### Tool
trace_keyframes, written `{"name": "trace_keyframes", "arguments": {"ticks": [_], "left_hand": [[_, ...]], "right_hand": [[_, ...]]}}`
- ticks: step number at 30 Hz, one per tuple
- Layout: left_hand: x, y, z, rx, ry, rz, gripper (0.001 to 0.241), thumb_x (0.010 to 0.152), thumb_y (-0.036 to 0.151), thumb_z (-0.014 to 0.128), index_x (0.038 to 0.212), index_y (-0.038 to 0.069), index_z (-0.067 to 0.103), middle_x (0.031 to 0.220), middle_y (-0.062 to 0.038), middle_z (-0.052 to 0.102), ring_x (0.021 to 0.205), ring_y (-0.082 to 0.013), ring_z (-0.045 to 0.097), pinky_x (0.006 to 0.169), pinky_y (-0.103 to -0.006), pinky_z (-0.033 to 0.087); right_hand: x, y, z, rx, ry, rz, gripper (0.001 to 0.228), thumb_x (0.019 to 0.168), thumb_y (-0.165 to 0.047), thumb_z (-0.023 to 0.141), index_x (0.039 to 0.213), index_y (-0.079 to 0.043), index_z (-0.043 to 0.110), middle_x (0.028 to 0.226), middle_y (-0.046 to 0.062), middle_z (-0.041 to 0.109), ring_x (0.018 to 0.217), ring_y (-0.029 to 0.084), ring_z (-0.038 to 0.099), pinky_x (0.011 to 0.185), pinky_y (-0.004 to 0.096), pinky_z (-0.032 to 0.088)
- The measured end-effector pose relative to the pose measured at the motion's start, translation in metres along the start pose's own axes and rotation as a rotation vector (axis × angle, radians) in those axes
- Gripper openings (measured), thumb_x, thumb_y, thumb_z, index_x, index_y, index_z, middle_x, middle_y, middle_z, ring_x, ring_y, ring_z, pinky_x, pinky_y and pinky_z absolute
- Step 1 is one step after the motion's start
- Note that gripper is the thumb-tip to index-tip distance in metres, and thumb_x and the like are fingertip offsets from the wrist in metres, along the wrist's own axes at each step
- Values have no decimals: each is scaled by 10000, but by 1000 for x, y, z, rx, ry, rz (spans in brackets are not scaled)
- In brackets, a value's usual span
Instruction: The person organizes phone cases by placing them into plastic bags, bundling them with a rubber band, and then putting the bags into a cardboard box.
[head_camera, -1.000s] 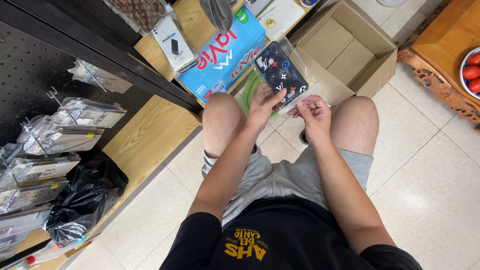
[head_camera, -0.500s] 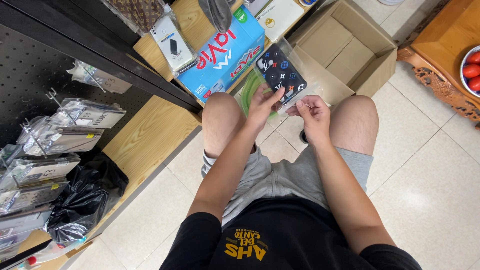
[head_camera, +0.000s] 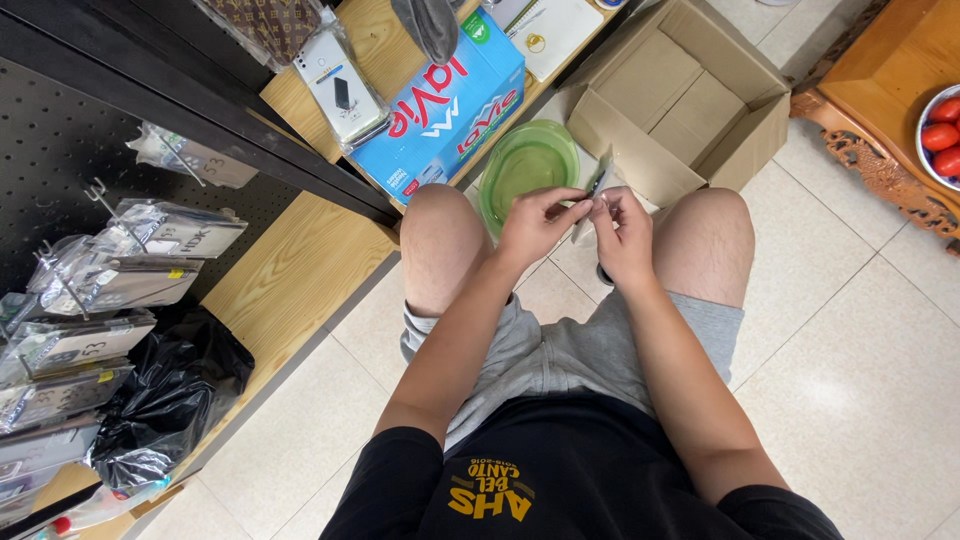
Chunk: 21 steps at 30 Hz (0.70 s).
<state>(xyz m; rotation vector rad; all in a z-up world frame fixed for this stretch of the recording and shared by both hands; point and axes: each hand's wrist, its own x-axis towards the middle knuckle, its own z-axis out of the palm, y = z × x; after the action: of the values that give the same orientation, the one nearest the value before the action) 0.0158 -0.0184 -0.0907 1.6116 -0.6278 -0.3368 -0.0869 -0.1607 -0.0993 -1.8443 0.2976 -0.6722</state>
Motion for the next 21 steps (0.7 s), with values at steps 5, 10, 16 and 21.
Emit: {"name": "trace_keyframes", "arguments": {"ticks": [5, 10, 16, 21], "left_hand": [[2, -20, 1, 162, -65, 86, 115, 930, 135, 790, 1032, 137, 842, 909, -121, 818, 767, -279, 808, 646, -343, 660], [3, -19, -3, 373, -92, 205, 27, 867, 110, 778, 869, 113, 805, 744, -117, 771, 700, -320, 773, 610, -423, 623], [-1, -19, 6, 371, -1, 180, 40, 839, 114, 757, 839, 152, 772, 665, -45, 740, 667, -239, 753, 635, -344, 622], [0, -15, 9, 343, 31, 184, 63, 810, 109, 764, 823, 168, 743, 668, -43, 738, 657, -245, 741, 638, -370, 604]], "right_hand": [[3, -33, 3, -204, -47, -102, 51, 1056, -22, 671, 1005, -13, 672, 934, 188, 642, 872, 375, 687, 741, 429, 610], [3, -55, 4, -213, -98, -89, 42, 1028, 44, 641, 999, 14, 645, 1251, 257, 611, 926, 456, 717, 744, 456, 642], [-2, -30, 5, -112, -43, -10, 69, 1025, 26, 665, 957, 21, 672, 1354, 246, 667, 904, 336, 731, 706, 410, 625], [0, -16, 3, -100, 17, -7, 73, 941, 55, 707, 878, 23, 690, 1298, 243, 726, 1004, 361, 741, 706, 349, 627]]}}
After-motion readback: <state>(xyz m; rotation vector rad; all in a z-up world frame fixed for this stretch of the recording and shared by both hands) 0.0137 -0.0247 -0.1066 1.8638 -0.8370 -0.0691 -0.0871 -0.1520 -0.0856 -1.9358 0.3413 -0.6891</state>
